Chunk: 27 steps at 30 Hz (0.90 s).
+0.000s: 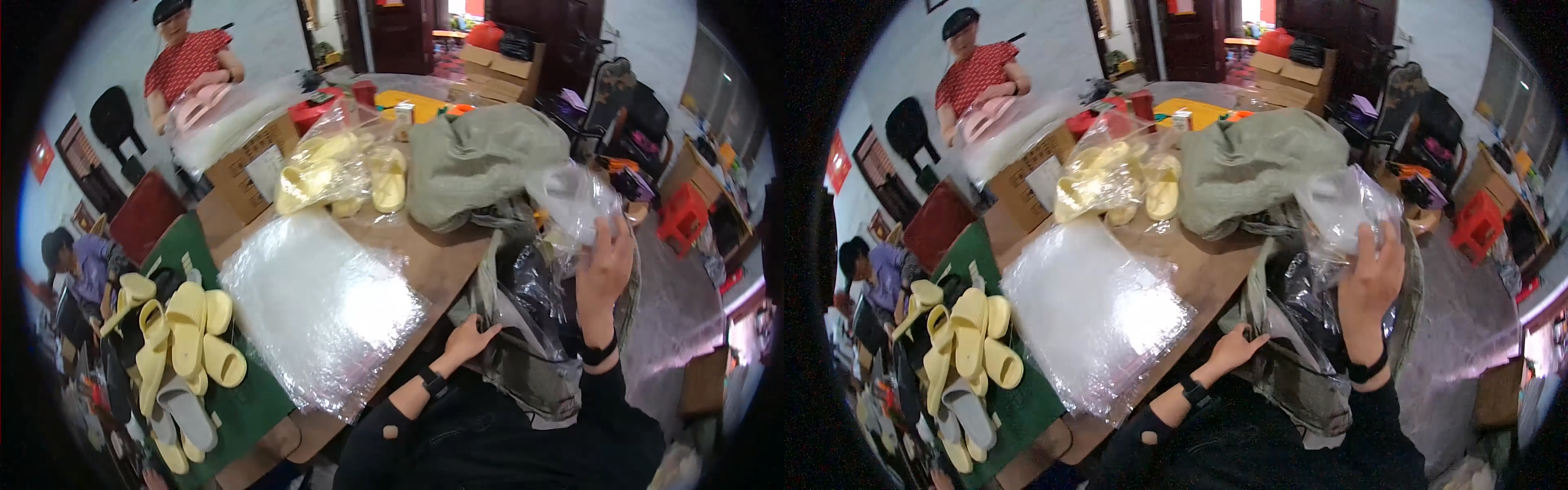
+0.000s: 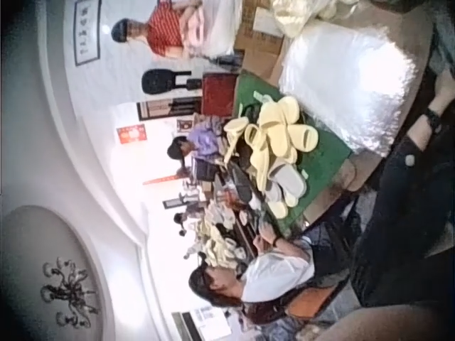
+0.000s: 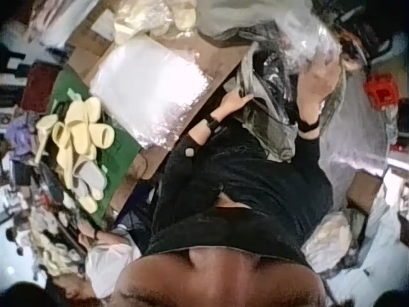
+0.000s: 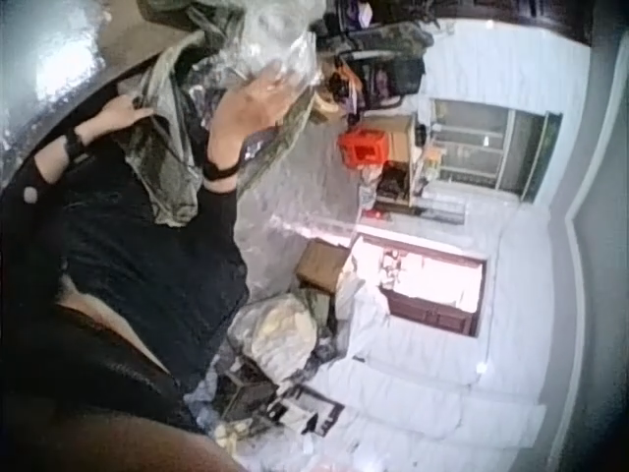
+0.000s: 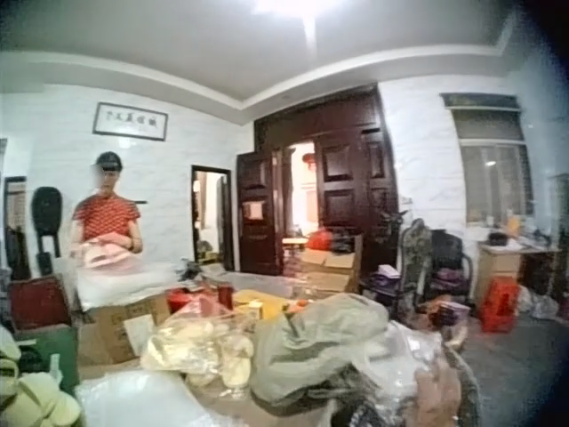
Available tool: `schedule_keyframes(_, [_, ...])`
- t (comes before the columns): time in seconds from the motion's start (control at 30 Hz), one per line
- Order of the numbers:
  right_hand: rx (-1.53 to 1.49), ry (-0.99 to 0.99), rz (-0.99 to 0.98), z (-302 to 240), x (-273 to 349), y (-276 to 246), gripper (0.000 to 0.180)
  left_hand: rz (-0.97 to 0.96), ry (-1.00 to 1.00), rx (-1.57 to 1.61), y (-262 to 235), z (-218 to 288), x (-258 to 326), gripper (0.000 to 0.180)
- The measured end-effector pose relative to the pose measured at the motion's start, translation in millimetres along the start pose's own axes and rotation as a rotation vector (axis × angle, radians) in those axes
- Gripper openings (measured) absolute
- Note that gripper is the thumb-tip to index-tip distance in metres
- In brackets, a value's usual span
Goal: The recorder is packing manufactured foam sandals and slippers into plastic bags and a larger collection bag at a shoe factory workstation.
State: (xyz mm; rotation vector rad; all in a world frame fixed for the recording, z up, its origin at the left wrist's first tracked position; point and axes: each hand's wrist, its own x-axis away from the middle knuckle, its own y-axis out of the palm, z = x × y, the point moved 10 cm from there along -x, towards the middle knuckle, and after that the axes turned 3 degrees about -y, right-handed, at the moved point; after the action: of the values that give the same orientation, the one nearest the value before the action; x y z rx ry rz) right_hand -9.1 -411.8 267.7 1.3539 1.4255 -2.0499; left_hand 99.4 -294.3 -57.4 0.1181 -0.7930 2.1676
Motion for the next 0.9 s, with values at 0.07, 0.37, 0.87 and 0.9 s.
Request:
schedule_keyframes(0.07, [-0.012, -0.005, -0.266, 13.3, 25.8, 38.6, 0.053, -0.019, -0.013, -0.055, 0.8, 3.7, -5.5, 0.068])
schedule_keyframes(0.37, [-0.160, 0.021, -1.005, 6.4, 127.7, 159.6, 0.080, -0.026, 0.008, 0.653, 1.1, -3.6, 1.5, 0.018])
schedule_keyframes(0.87, [-0.317, -0.379, -1.274, -73.7, 166.7, 165.2, 0.085, -0.225, 0.134, 1.468, -75.3, 66.1, 32.0, 0.012])
schedule_keyframes(0.9, [-0.283, -0.408, -1.268, -71.8, 167.8, 164.8, 0.086, -0.243, 0.129, 1.461, -71.1, 70.2, 32.3, 0.012])
